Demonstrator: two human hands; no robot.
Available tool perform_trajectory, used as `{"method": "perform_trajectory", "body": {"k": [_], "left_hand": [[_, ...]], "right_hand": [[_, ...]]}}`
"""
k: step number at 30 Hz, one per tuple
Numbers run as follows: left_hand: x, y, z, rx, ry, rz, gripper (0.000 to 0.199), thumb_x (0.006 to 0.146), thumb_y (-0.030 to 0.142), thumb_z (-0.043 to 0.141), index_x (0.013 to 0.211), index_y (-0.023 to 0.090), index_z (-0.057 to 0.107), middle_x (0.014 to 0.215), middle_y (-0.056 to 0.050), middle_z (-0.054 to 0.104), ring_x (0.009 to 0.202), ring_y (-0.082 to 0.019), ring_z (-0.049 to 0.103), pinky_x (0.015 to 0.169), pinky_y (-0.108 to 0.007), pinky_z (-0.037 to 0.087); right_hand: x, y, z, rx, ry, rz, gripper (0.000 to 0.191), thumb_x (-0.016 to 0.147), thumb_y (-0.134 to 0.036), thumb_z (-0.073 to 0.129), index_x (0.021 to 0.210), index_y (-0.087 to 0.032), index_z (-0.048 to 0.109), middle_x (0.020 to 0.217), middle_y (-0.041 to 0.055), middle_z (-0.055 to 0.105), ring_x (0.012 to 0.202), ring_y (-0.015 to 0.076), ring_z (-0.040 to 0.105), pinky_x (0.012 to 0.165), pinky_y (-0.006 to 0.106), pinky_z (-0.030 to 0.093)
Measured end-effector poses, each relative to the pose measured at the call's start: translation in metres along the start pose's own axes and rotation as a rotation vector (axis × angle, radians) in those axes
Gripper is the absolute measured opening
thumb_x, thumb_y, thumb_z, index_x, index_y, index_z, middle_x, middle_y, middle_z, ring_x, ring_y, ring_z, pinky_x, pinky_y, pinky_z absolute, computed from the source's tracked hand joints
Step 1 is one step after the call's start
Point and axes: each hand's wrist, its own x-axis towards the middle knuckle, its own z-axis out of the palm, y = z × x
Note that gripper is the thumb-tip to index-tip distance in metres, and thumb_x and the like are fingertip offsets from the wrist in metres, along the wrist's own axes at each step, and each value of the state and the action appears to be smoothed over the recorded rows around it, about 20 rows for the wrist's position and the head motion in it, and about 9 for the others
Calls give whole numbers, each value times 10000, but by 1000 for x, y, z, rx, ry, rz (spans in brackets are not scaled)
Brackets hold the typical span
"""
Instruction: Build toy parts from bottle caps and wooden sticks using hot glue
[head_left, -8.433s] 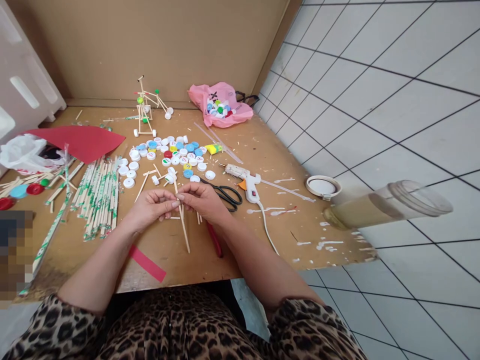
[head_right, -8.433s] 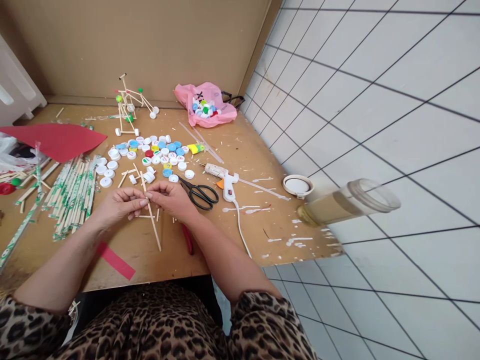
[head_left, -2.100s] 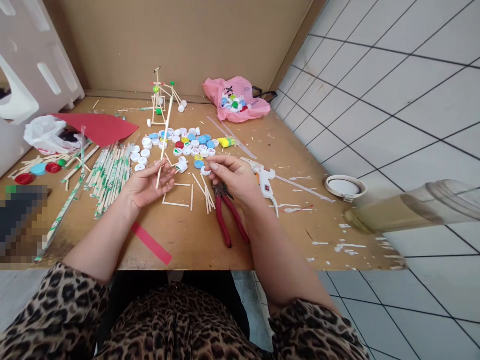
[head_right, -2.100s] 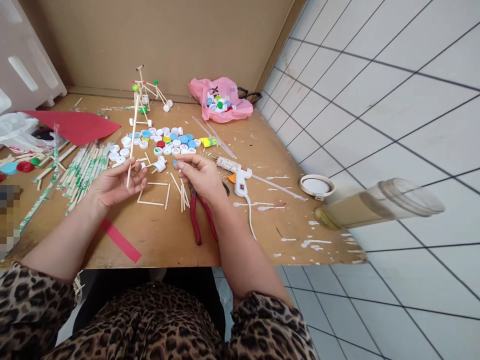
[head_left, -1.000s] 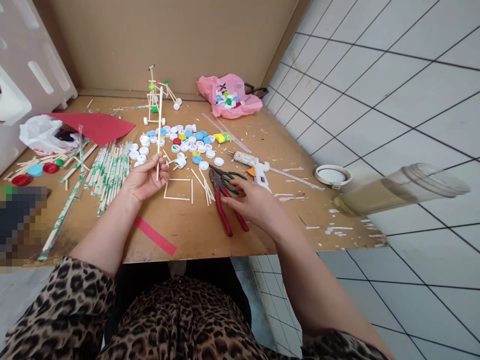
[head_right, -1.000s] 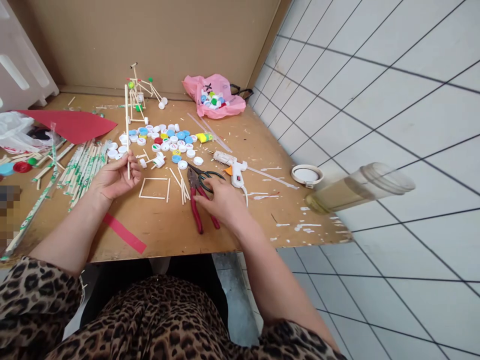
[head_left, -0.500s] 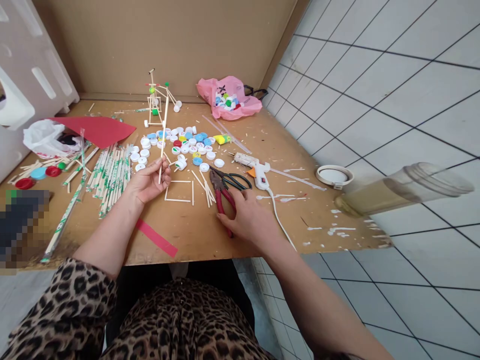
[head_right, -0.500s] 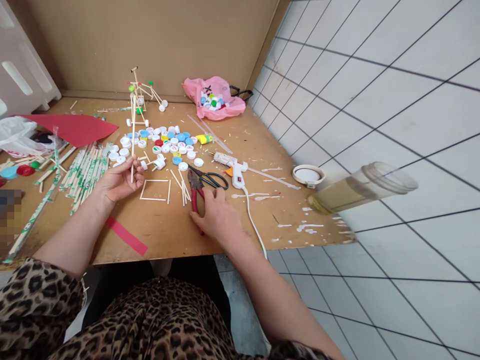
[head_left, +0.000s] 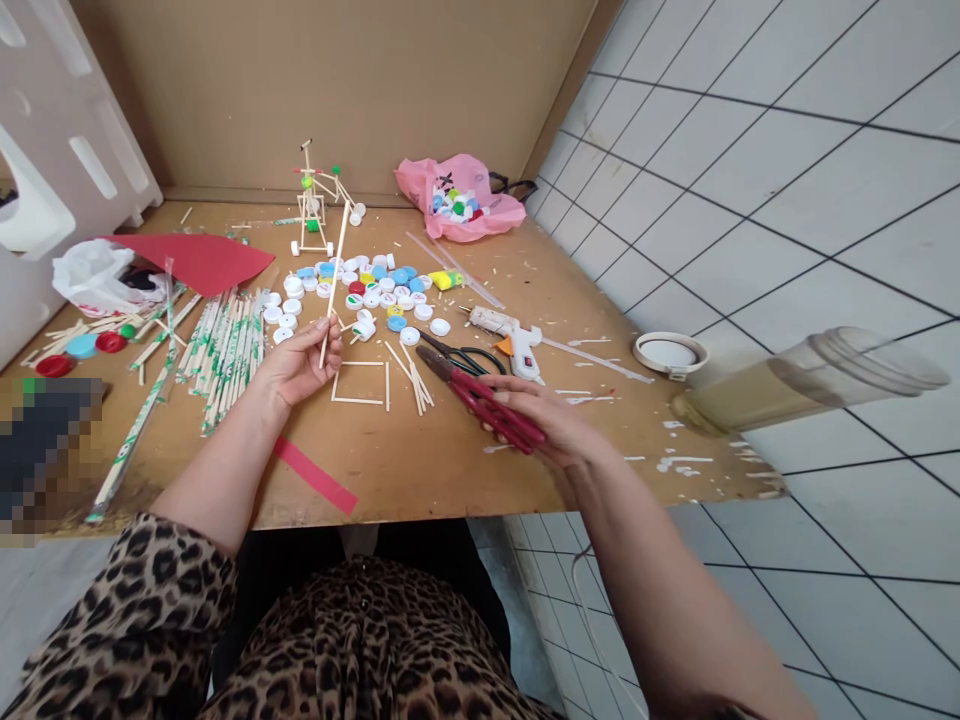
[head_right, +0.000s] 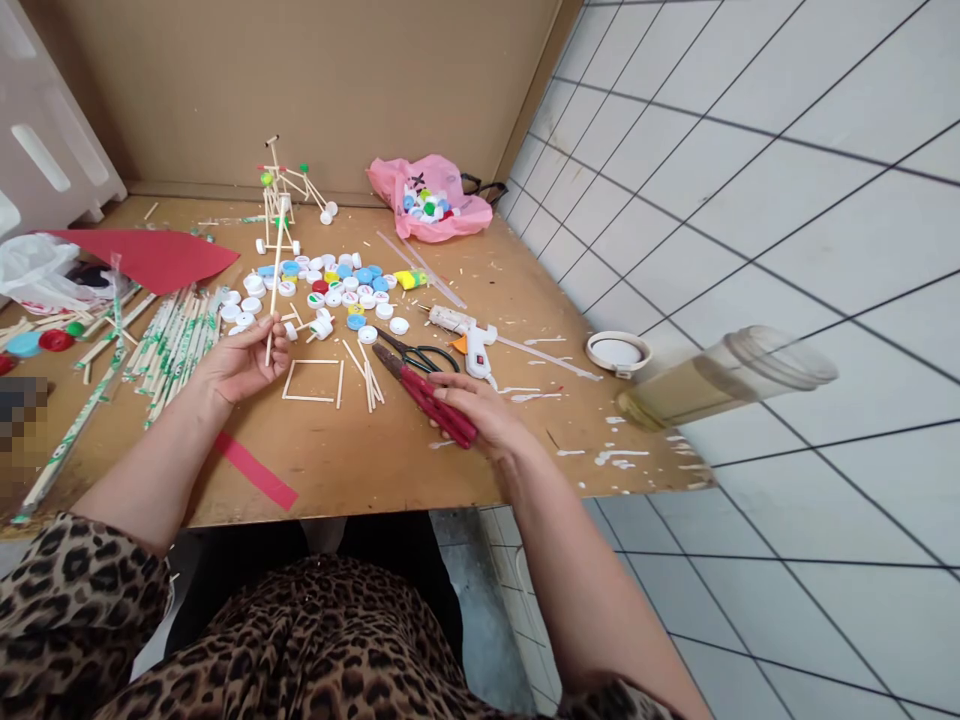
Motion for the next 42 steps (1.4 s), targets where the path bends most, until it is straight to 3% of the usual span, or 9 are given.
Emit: {"method": "perform_trajectory", "body": {"k": [3, 8, 13, 21, 24, 26, 30, 35, 42], "left_hand": [[1, 0, -2, 23, -29, -8, 223, 912, 61, 560, 722, 150, 637, 563, 33, 597, 440, -47, 544, 423, -123, 422], [0, -1, 1, 34, -2, 25, 217, 894, 28, 568, 721, 131, 648, 557, 27, 589, 427, -46, 532, 402, -114, 402], [-3, -2, 4, 88, 6, 116, 265, 887, -17, 522, 688, 87, 663, 526, 15, 564, 359, -21, 429, 329, -94, 268], [-4, 3, 5, 123, 69, 264, 146, 778, -6, 661, 669, 91, 677, 516, 27, 564, 358, -7, 383, 330, -87, 220], [-4, 3, 5, 120, 82, 281, 111, 736, 15, 711, 674, 102, 679, 514, 34, 561, 367, -7, 380, 338, -90, 212], [-3, 3, 3, 123, 84, 283, 97, 712, 34, 737, 676, 105, 683, 515, 35, 562, 373, -6, 376, 343, -93, 209], [-1, 3, 3, 173, 89, 330, 97, 651, 67, 787, 664, 107, 699, 513, 27, 572, 383, -9, 369, 354, -110, 191], [1, 13, 15, 281, 53, 453, 104, 577, 125, 814, 632, 124, 726, 519, 12, 597, 399, -18, 377, 383, -136, 202], [-3, 27, 44, 488, -51, 670, 96, 569, 191, 814, 630, 162, 746, 520, 5, 629, 408, -35, 349, 399, -184, 200]], "right_hand": [[-6, 6, -10, 224, -130, -5, 375, 652, -329, 708, 1000, -191, 704, 787, 49, 734, 611, 168, 640, 559, 296, 515], [-15, 14, -9, 388, -348, -138, 512, 653, -363, 737, 1139, -204, 716, 939, 68, 747, 691, 156, 645, 591, 264, 515], [-11, -1, 22, 520, -555, -291, 508, 640, -324, 672, 1142, -245, 684, 1108, 80, 711, 765, 157, 621, 565, 252, 501], [23, -43, 70, 433, -712, -260, 706, 643, -224, 587, 1341, -270, 497, 1260, 72, 677, 739, 140, 689, 360, 139, 374], [36, -46, 70, 404, -716, -284, 759, 621, -180, 587, 1357, -314, 455, 1295, 57, 680, 823, 177, 745, 328, 100, 335], [40, -45, 68, 399, -696, -302, 790, 607, -144, 593, 1359, -338, 446, 1311, 44, 680, 946, 203, 748, 384, 101, 426], [42, -36, 62, 361, -633, -379, 822, 632, -119, 595, 1397, -368, 427, 1331, 32, 673, 1135, 227, 692, 727, 322, 647], [43, -29, 59, 205, -497, -556, 839, 687, -177, 658, 1467, -365, 410, 1440, 46, 583, 1306, 278, 573, 981, 525, 575], [50, -22, 64, -118, -293, -808, 834, 761, -101, 541, 1540, -333, 360, 1585, -34, 405, 1485, 263, 354, 1159, 463, 435]]}}
